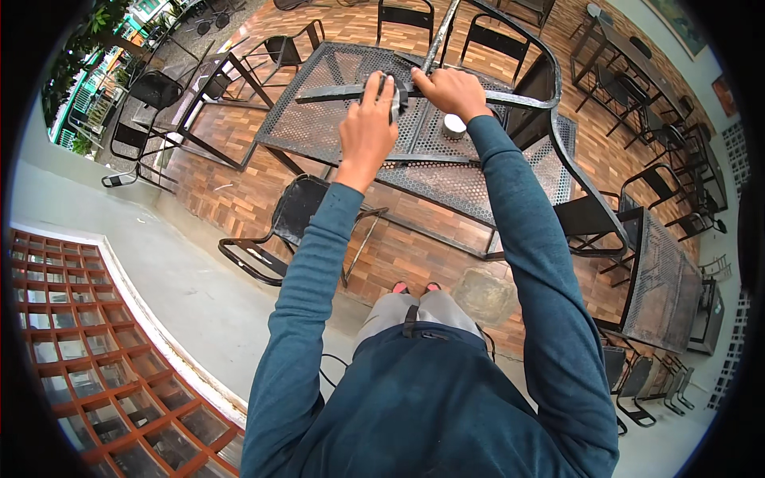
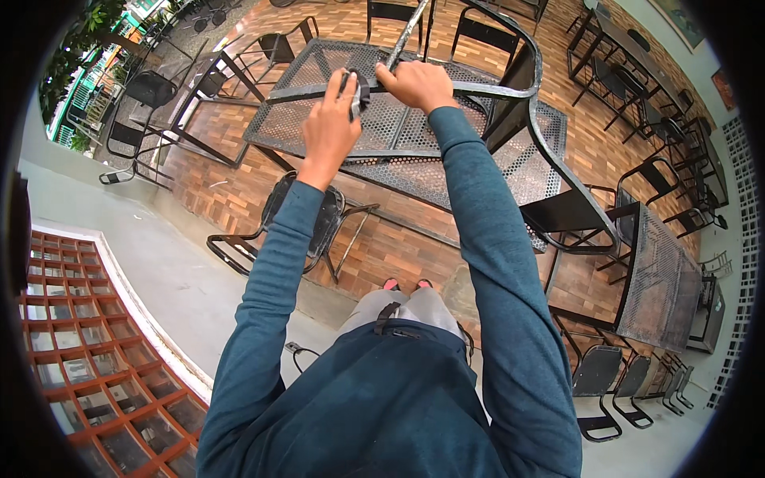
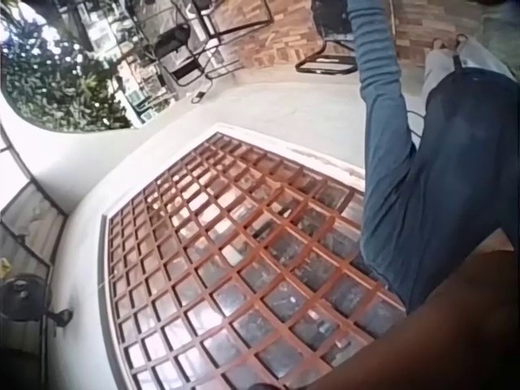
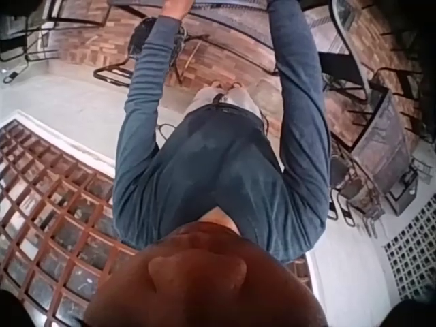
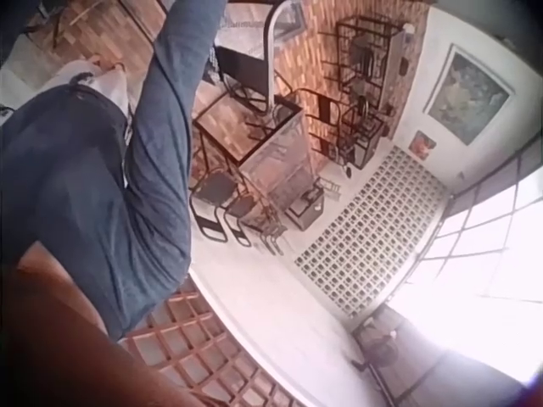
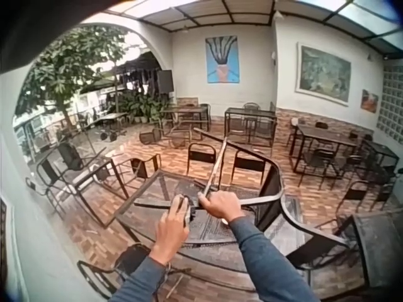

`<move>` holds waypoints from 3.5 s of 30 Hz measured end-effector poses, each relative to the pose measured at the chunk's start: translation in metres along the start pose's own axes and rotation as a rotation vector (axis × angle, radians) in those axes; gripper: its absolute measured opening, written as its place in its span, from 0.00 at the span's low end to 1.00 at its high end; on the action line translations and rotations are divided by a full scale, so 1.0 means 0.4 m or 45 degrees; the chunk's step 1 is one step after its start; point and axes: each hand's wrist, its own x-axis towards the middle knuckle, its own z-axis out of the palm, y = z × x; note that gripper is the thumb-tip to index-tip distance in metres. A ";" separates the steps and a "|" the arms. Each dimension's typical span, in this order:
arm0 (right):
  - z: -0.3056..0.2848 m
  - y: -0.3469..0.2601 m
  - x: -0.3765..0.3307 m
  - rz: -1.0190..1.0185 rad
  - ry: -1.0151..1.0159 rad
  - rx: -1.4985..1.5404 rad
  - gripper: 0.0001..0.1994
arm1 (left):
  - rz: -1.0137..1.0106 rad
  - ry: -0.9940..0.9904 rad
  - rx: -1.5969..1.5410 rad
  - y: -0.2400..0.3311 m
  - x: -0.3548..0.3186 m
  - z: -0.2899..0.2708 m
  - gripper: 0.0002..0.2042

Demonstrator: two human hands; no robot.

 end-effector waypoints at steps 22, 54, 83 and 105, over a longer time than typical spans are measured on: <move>-0.013 0.008 -0.001 -0.062 -0.009 0.103 0.37 | -0.117 0.037 -0.044 0.069 0.021 0.031 0.29; -0.013 0.013 0.001 -0.118 0.008 0.181 0.38 | -0.045 0.114 -0.024 0.028 0.034 0.061 0.33; -0.014 0.012 0.006 -0.089 0.014 0.146 0.40 | -0.053 0.125 0.088 -0.009 -0.006 0.012 0.33; -0.017 0.002 0.004 -0.058 0.004 0.106 0.37 | -0.150 0.131 0.040 -0.040 0.009 0.005 0.31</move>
